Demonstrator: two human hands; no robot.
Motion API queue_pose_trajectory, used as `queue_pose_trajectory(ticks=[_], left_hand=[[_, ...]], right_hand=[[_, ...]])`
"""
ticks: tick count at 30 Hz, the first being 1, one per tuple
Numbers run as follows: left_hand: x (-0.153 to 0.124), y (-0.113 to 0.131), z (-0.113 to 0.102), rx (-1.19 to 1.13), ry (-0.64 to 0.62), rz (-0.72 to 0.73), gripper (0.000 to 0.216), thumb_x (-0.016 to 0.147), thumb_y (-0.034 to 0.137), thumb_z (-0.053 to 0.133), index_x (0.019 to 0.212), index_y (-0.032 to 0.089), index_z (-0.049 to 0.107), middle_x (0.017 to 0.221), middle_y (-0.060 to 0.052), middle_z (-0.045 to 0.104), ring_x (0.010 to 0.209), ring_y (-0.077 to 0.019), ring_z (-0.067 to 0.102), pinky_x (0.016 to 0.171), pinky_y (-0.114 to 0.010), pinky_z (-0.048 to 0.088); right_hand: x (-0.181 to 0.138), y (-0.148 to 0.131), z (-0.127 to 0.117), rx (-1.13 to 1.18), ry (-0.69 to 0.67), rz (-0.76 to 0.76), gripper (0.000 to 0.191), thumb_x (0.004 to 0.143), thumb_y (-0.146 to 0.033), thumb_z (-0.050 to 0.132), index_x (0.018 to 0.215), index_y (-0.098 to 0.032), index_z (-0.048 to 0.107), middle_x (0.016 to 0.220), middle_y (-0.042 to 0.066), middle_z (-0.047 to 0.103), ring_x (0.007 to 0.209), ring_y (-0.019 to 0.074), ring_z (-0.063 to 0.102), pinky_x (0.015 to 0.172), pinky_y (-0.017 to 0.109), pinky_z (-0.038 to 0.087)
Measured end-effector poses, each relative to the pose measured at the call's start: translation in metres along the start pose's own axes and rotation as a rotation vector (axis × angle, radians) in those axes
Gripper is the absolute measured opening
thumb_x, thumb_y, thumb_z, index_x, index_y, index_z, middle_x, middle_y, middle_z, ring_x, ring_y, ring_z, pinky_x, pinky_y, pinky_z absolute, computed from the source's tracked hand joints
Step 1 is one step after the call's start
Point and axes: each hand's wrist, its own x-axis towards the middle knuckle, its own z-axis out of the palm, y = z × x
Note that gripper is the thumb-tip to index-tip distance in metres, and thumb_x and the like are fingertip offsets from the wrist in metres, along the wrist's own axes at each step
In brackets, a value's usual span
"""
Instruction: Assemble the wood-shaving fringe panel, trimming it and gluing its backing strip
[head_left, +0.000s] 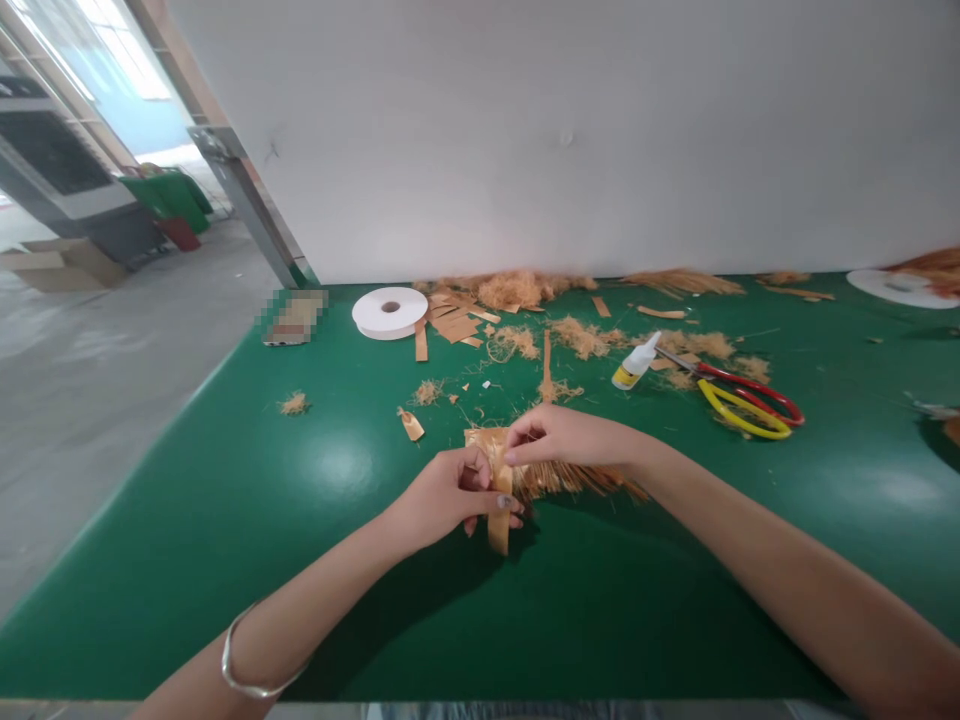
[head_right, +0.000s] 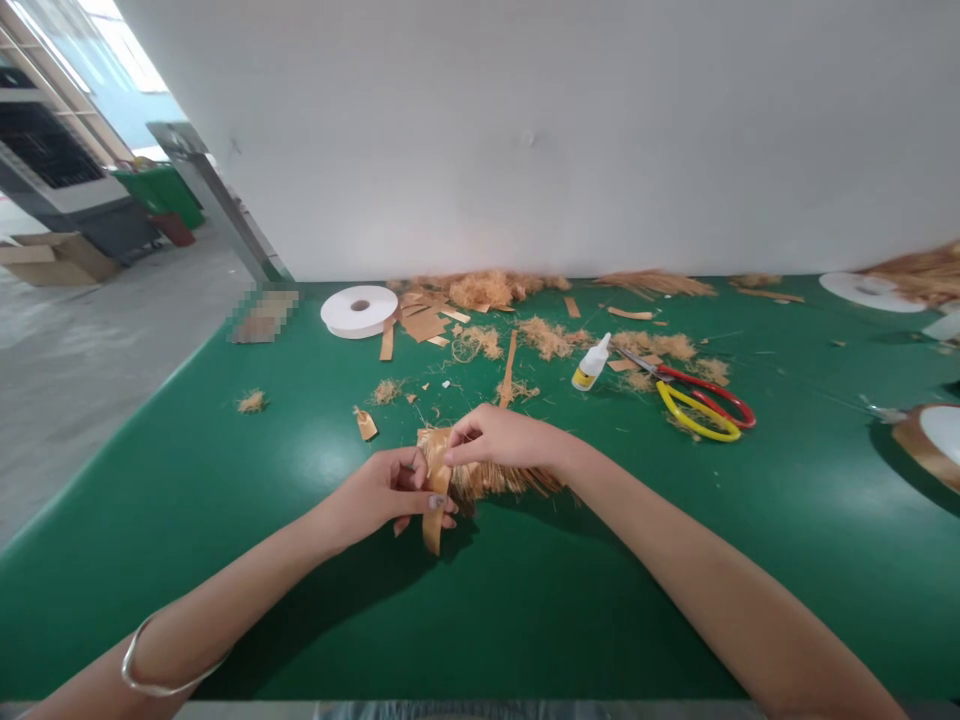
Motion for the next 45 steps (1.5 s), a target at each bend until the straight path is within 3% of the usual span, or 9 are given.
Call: queue_pose_trajectory(ticks=[6,11,15,21,26,45], left_hand=[[-0.003,-0.002,-0.01,0.024,0.042,-0.046,0.027,0.069,0.028,0.071,0.072,0.015,0.047,0.084,-0.011,0.072,0.078,-0.0226,0.07,0.039,-0.015,0.038],[-0.005,-0.002,-0.016,0.045,0.07,-0.08,0.021,0.073,0.028,0.068,0.083,0.012,0.058,0.087,-0.011,0.072,0.079,-0.0204,0.07,0.043,-0.016,0.042],[-0.003,0.0,-0.019,0.047,0.103,-0.09,0.019,0.074,0.026,0.066,0.087,0.012,0.063,0.088,-0.01,0.072,0.075,-0.0165,0.068,0.045,-0.017,0.043],[-0.001,0.002,-0.022,-0.055,0.14,-0.137,0.013,0.073,0.02,0.063,0.084,0.013,0.066,0.083,-0.008,0.072,0.065,-0.0116,0.065,0.046,-0.017,0.042],[0.0,0.001,-0.026,-0.144,0.146,-0.154,0.017,0.07,0.014,0.061,0.085,0.011,0.067,0.085,-0.01,0.071,0.078,-0.0168,0.068,0.046,-0.017,0.041],[0.001,0.001,-0.026,-0.181,0.14,-0.162,0.015,0.067,0.01,0.058,0.08,0.01,0.066,0.084,-0.012,0.072,0.075,-0.0182,0.069,0.046,-0.018,0.041]], right_hand=[[0.018,0.001,0.003,-0.073,0.074,0.026,0.034,0.081,-0.047,0.05,0.069,-0.018,0.062,0.051,-0.005,0.033,0.047,0.0072,0.025,0.048,0.026,0.017],[0.038,0.002,0.008,-0.148,0.216,0.003,0.028,0.078,-0.044,0.054,0.074,-0.019,0.064,0.065,0.001,0.057,0.054,0.0099,0.045,0.052,0.025,0.028],[0.046,0.003,0.011,-0.186,0.278,-0.001,0.026,0.077,-0.041,0.055,0.074,-0.018,0.064,0.073,0.004,0.063,0.063,0.0131,0.052,0.055,0.026,0.032],[0.053,0.009,0.014,-0.198,0.298,0.026,0.028,0.078,-0.043,0.052,0.07,-0.018,0.061,0.07,0.004,0.062,0.057,0.0125,0.05,0.052,0.027,0.031],[0.057,0.014,0.017,-0.214,0.304,0.003,0.03,0.078,-0.044,0.053,0.064,-0.018,0.057,0.067,0.003,0.06,0.057,0.0116,0.048,0.053,0.026,0.03],[0.059,0.015,0.02,-0.241,0.333,0.013,0.028,0.077,-0.044,0.055,0.066,-0.018,0.059,0.069,0.002,0.058,0.058,0.0111,0.046,0.054,0.026,0.028]])
